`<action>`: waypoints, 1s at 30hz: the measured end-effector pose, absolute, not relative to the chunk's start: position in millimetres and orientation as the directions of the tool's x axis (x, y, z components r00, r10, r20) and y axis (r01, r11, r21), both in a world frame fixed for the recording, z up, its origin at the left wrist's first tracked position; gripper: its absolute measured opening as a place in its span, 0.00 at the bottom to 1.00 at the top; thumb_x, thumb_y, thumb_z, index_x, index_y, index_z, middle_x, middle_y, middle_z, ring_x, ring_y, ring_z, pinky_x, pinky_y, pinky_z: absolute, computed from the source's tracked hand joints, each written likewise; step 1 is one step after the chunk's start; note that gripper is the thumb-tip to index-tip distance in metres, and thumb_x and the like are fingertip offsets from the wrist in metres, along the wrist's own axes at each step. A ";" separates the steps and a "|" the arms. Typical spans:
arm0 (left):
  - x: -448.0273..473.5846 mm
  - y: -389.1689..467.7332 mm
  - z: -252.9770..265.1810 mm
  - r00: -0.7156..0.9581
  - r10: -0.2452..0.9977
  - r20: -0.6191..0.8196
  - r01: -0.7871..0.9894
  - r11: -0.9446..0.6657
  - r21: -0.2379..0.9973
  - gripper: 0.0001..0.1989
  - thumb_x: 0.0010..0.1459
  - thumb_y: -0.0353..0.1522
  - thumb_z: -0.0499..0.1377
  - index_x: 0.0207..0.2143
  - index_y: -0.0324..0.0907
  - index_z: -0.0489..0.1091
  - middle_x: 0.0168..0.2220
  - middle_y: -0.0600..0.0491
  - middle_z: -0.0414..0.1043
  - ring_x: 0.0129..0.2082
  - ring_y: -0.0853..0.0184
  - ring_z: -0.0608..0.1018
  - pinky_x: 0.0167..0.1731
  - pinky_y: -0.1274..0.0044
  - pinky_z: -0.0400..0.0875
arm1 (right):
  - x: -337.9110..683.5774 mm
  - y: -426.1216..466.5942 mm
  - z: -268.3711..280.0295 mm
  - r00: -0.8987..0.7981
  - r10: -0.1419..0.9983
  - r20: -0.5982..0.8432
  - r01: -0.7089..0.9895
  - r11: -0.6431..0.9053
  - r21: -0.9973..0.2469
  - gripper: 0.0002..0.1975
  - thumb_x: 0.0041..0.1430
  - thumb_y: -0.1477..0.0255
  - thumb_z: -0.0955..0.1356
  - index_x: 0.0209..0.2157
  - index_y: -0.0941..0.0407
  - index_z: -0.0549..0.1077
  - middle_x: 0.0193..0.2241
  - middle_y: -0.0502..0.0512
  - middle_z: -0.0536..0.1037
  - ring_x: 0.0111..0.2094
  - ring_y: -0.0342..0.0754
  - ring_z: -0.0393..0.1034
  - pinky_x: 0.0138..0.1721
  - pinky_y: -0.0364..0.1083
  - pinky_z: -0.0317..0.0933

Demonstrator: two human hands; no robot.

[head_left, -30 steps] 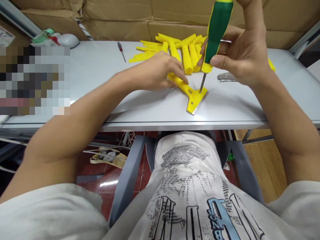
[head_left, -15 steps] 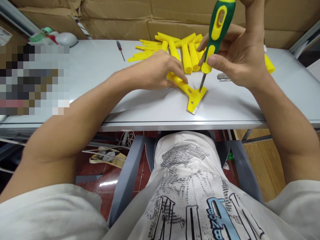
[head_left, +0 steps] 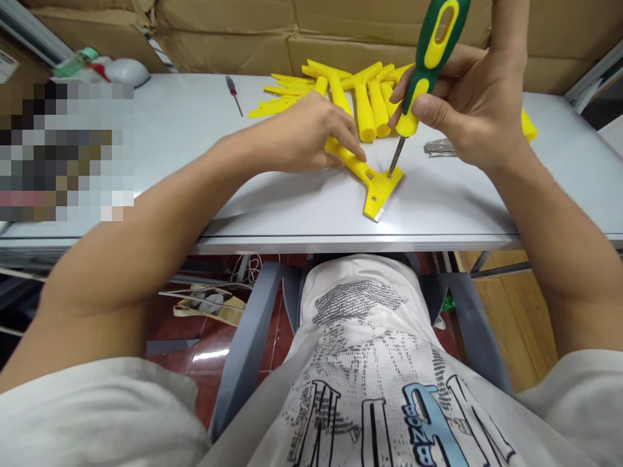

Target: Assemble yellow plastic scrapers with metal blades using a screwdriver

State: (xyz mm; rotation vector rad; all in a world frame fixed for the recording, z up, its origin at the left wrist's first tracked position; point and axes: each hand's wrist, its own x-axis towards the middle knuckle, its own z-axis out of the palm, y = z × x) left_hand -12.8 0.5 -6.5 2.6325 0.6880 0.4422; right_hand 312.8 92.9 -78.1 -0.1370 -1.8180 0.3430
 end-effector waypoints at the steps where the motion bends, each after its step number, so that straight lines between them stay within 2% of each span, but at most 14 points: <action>1: -13.0 2.6 -8.0 0.833 0.511 0.212 0.387 -0.813 0.435 0.20 0.67 0.61 0.75 0.52 0.66 0.95 0.54 0.56 0.96 0.56 0.48 0.85 0.70 0.57 0.81 | 311.8 95.4 -80.5 -0.256 0.275 0.927 -0.115 0.943 -0.311 0.63 0.64 0.30 0.84 0.89 0.16 0.52 0.45 0.35 0.92 0.39 0.49 0.93 0.34 0.43 0.88; 3: -13.3 7.9 -11.5 0.846 0.471 0.251 0.342 -0.839 0.424 0.20 0.67 0.60 0.75 0.52 0.65 0.95 0.53 0.56 0.96 0.53 0.49 0.84 0.69 0.57 0.81 | 310.1 102.5 -84.8 -0.233 0.299 0.926 -0.161 0.927 -0.339 0.67 0.58 0.27 0.85 0.89 0.17 0.54 0.42 0.35 0.90 0.38 0.50 0.93 0.32 0.46 0.87; 6: -13.3 13.6 -14.7 0.866 0.417 0.276 0.305 -0.878 0.369 0.18 0.69 0.57 0.74 0.52 0.64 0.95 0.55 0.55 0.96 0.51 0.51 0.86 0.65 0.57 0.81 | 311.2 112.0 -87.8 -0.238 0.373 0.897 -0.175 0.892 -0.417 0.79 0.40 0.20 0.84 0.89 0.19 0.55 0.40 0.36 0.90 0.37 0.55 0.92 0.29 0.51 0.86; 8: -13.0 14.0 -14.4 0.872 0.409 0.269 0.311 -0.888 0.339 0.18 0.70 0.56 0.73 0.53 0.65 0.95 0.56 0.55 0.96 0.50 0.50 0.87 0.64 0.56 0.82 | 315.5 112.5 -86.0 -0.280 0.446 0.850 -0.117 0.863 -0.491 0.87 0.30 0.18 0.84 0.90 0.18 0.50 0.45 0.37 0.93 0.41 0.58 0.94 0.30 0.54 0.88; 9: -12.9 13.5 -13.8 0.875 0.405 0.266 0.311 -0.891 0.331 0.17 0.70 0.56 0.73 0.53 0.65 0.95 0.56 0.56 0.96 0.51 0.50 0.87 0.64 0.55 0.82 | 319.3 110.3 -83.7 -0.303 0.481 0.823 -0.084 0.846 -0.526 0.89 0.29 0.20 0.84 0.90 0.17 0.48 0.49 0.38 0.94 0.44 0.58 0.95 0.32 0.56 0.88; 11: -13.1 12.0 -12.7 0.875 0.402 0.271 0.303 -0.890 0.340 0.17 0.70 0.57 0.73 0.53 0.66 0.95 0.56 0.57 0.97 0.52 0.50 0.86 0.65 0.55 0.82 | 330.3 102.0 -77.1 -0.367 0.528 0.766 -0.023 0.818 -0.575 0.88 0.31 0.23 0.86 0.90 0.16 0.46 0.56 0.38 0.94 0.48 0.59 0.96 0.36 0.56 0.91; 13: -13.8 11.4 -12.4 0.869 0.413 0.272 0.298 -0.876 0.380 0.18 0.70 0.59 0.75 0.52 0.66 0.95 0.55 0.57 0.97 0.53 0.49 0.84 0.68 0.55 0.80 | 344.6 93.0 -69.4 -0.435 0.529 0.729 0.016 0.814 -0.581 0.86 0.34 0.29 0.89 0.90 0.17 0.48 0.58 0.38 0.94 0.51 0.59 0.97 0.39 0.55 0.92; 17: -15.4 12.2 -13.6 0.856 0.446 0.261 0.294 -0.835 0.465 0.22 0.68 0.63 0.76 0.52 0.64 0.95 0.55 0.54 0.96 0.53 0.48 0.84 0.70 0.53 0.77 | 363.3 92.7 -61.0 -0.504 0.455 0.734 0.060 0.867 -0.495 0.86 0.36 0.36 0.91 0.90 0.17 0.49 0.52 0.36 0.95 0.48 0.58 0.97 0.35 0.50 0.90; 20: -15.9 11.7 -12.9 0.853 0.458 0.251 0.321 -0.839 0.439 0.23 0.69 0.64 0.76 0.53 0.63 0.95 0.55 0.54 0.96 0.51 0.50 0.84 0.68 0.54 0.77 | 355.4 110.9 -66.4 -0.449 0.400 0.799 0.008 0.896 -0.444 0.82 0.42 0.34 0.90 0.90 0.16 0.49 0.44 0.34 0.92 0.37 0.53 0.94 0.30 0.46 0.87; 23: -15.7 8.8 -10.0 0.869 0.430 0.245 0.344 -0.881 0.325 0.23 0.71 0.62 0.73 0.55 0.63 0.95 0.55 0.55 0.96 0.47 0.54 0.84 0.61 0.57 0.80 | 339.2 127.7 -75.9 -0.323 0.352 0.878 -0.070 0.917 -0.393 0.74 0.50 0.25 0.86 0.89 0.19 0.50 0.42 0.34 0.89 0.31 0.48 0.89 0.27 0.44 0.82; 25: -15.3 4.4 -6.8 0.879 0.411 0.243 0.343 -0.897 0.277 0.25 0.71 0.63 0.73 0.56 0.63 0.96 0.54 0.54 0.96 0.45 0.54 0.85 0.56 0.59 0.82 | 332.2 128.3 -79.4 -0.232 0.357 0.905 0.011 0.931 -0.364 0.77 0.48 0.23 0.86 0.89 0.23 0.50 0.41 0.34 0.87 0.31 0.48 0.87 0.25 0.45 0.80; 26: -15.0 1.1 -4.8 0.881 0.409 0.237 0.342 -0.898 0.277 0.26 0.70 0.64 0.74 0.56 0.62 0.96 0.53 0.53 0.97 0.45 0.54 0.86 0.55 0.60 0.83 | 330.6 124.3 -79.4 -0.189 0.370 0.910 0.096 0.929 -0.357 0.80 0.46 0.26 0.88 0.89 0.26 0.50 0.40 0.35 0.86 0.30 0.48 0.86 0.24 0.46 0.80; 28: -13.9 -8.3 0.5 0.885 0.415 0.211 0.340 -0.885 0.319 0.26 0.72 0.63 0.75 0.56 0.59 0.97 0.52 0.52 0.97 0.45 0.53 0.88 0.55 0.62 0.85 | 331.1 108.8 -76.1 -0.111 0.364 0.925 0.277 0.905 -0.323 0.83 0.41 0.38 0.94 0.89 0.28 0.52 0.35 0.35 0.81 0.27 0.49 0.80 0.22 0.47 0.77; 30: -11.9 -20.7 6.5 0.891 0.416 0.180 0.321 -0.860 0.398 0.24 0.76 0.61 0.74 0.56 0.58 0.98 0.50 0.52 0.97 0.45 0.54 0.91 0.54 0.64 0.87 | 334.7 88.0 -69.5 -0.077 0.308 0.948 0.398 0.881 -0.254 0.74 0.45 0.52 0.94 0.87 0.28 0.61 0.33 0.37 0.81 0.27 0.49 0.77 0.21 0.46 0.76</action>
